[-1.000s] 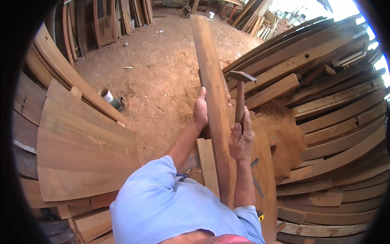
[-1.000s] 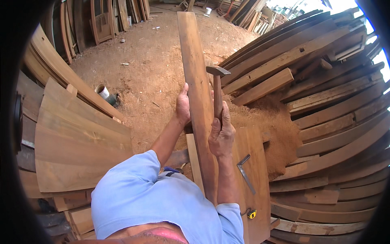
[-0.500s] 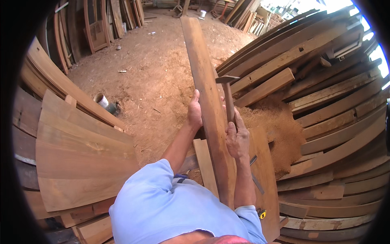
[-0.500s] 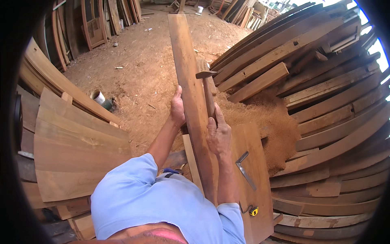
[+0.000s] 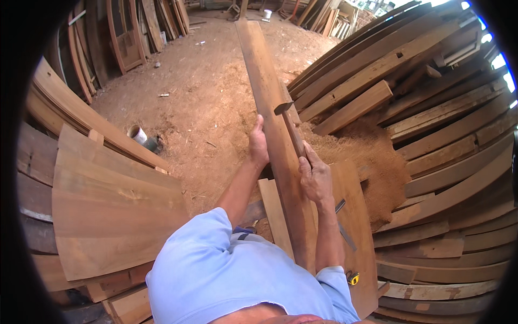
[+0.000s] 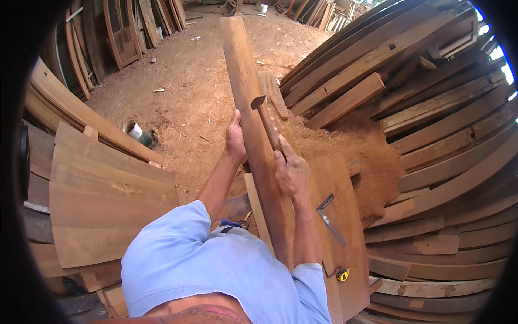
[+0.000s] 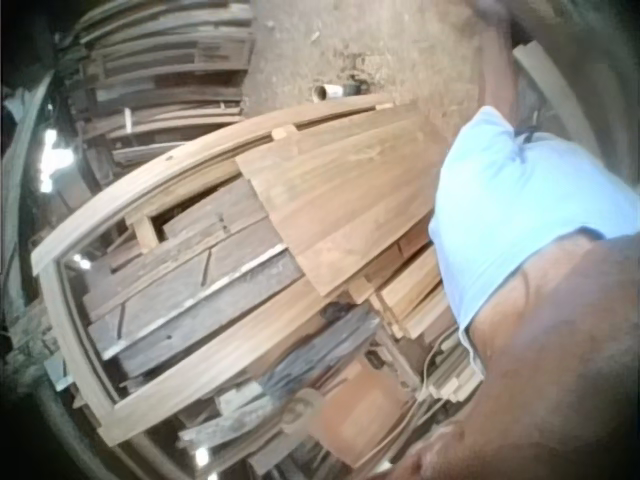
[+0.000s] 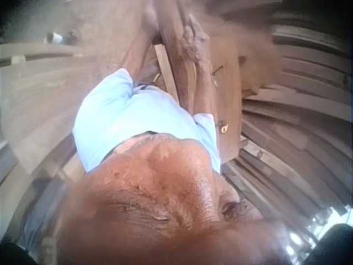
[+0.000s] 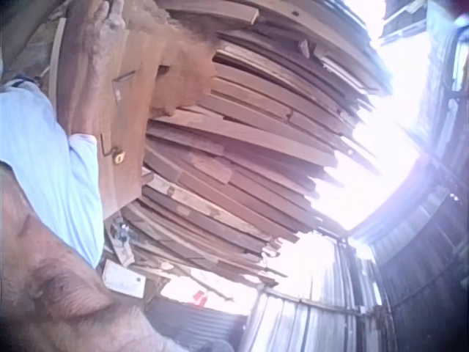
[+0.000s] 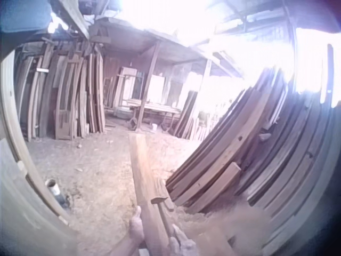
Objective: The person measures and marks a piece of wood using a tape measure and a pencil, then checks the alignment of a wooden board against a larger panel on a workbench while using a hammer to position it.
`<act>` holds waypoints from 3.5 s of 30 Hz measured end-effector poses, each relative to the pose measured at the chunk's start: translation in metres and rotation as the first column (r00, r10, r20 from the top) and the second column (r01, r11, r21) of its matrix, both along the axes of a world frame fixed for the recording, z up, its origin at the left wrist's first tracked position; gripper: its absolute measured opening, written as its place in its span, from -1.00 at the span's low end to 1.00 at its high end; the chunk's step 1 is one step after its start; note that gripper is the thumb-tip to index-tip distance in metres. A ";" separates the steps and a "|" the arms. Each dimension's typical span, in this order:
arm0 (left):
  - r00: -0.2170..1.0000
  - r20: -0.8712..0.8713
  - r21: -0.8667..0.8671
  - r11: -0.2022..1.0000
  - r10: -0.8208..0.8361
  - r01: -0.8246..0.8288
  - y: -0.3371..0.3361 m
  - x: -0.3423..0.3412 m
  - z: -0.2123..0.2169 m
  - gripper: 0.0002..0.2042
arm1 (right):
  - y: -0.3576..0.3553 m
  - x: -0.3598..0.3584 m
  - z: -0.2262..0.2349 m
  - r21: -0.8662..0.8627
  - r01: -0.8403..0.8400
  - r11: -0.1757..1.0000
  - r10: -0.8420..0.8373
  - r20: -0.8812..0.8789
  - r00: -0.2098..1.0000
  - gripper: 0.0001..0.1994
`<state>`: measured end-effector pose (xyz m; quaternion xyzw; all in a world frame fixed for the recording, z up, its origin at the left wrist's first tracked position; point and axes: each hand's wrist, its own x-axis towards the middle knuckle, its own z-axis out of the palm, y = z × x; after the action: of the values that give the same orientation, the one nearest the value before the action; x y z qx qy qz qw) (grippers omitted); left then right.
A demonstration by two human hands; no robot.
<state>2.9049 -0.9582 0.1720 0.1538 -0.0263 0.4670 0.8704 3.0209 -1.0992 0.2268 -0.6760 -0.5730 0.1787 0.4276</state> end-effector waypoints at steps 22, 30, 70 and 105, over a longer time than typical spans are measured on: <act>0.983 -0.170 -0.106 0.991 0.069 -0.087 0.001 -0.027 -0.057 -0.28 | -0.117 0.080 -0.132 -0.204 0.450 0.870 -0.398 0.248 0.883 -0.55; 0.930 -0.359 -0.077 0.991 0.079 -0.113 0.035 -0.031 -0.126 -0.27 | -0.258 0.075 -0.222 -0.505 0.662 0.554 -0.579 0.338 0.742 -0.53; -0.176 -0.818 0.434 0.788 0.547 0.437 0.058 -0.010 -0.246 -0.16 | -0.343 0.004 -0.248 -0.703 0.465 0.538 -0.662 -0.010 0.750 -0.62; 0.838 -0.538 0.200 -0.951 0.095 0.236 -0.231 0.078 -0.198 0.01 | -0.531 -0.077 -0.293 -0.567 0.395 -0.723 -0.622 0.286 -0.729 -0.52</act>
<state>2.9832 -1.1890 -0.0261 0.8802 -0.4127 -0.2135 0.0961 2.9442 -1.6298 -0.0659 -0.7634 0.5899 -0.0354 0.2608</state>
